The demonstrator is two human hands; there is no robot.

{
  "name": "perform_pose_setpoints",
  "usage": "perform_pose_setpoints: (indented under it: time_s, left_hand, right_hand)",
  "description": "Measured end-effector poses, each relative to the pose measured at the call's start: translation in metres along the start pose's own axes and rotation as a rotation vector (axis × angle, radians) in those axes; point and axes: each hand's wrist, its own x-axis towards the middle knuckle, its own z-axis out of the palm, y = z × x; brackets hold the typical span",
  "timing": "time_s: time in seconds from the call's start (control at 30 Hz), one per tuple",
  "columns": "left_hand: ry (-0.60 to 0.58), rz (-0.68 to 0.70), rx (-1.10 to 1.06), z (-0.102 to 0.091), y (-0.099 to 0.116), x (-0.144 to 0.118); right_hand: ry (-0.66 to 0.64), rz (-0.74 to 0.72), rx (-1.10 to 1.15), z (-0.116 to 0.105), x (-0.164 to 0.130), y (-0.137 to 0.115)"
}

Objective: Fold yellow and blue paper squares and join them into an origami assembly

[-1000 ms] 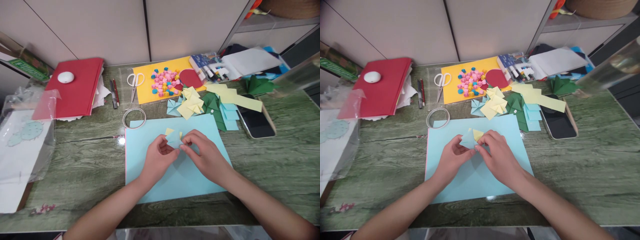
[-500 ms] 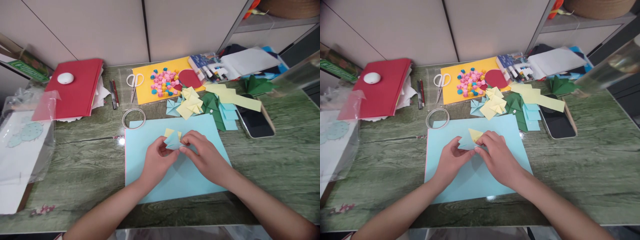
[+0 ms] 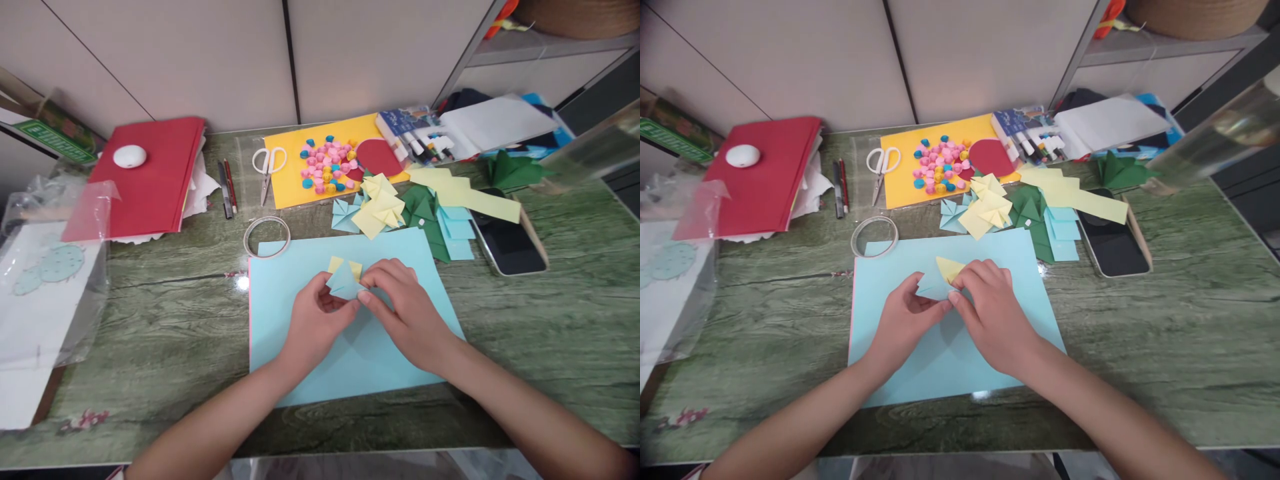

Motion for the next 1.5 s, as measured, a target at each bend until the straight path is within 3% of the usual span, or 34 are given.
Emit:
perform_pose_setpoints:
  time_s: [0.4,0.87,1.07,1.17,1.27,1.37,1.5]
  left_hand:
    - [0.005,-0.023,0.046,0.002,0.005,-0.005]
    - [-0.006,-0.090,-0.176,-0.005,0.002,-0.004]
    - [-0.087,-0.156,-0.216,-0.008,0.003,-0.003]
    - [-0.101,-0.172,-0.161,-0.008,0.004,-0.002]
    - [-0.067,-0.155,-0.108,-0.008,0.004,0.000]
    - [-0.012,-0.115,-0.061,-0.008,0.003,0.000]
    - [0.027,-0.058,0.005,-0.008,0.002,-0.003]
  right_hand:
    - [0.103,-0.032,-0.001,0.017,-0.001,0.001]
    - [0.103,-0.024,0.092,0.002,0.001,0.000]
    - [0.109,-0.009,0.181,0.005,0.001,0.002]
    - [0.228,-0.021,0.098,0.006,0.001,0.004]
    - [0.348,-0.151,-0.138,0.006,0.000,0.007]
    - [0.401,-0.244,-0.284,0.005,-0.002,0.008]
    - [0.397,-0.263,-0.270,0.003,-0.004,0.007]
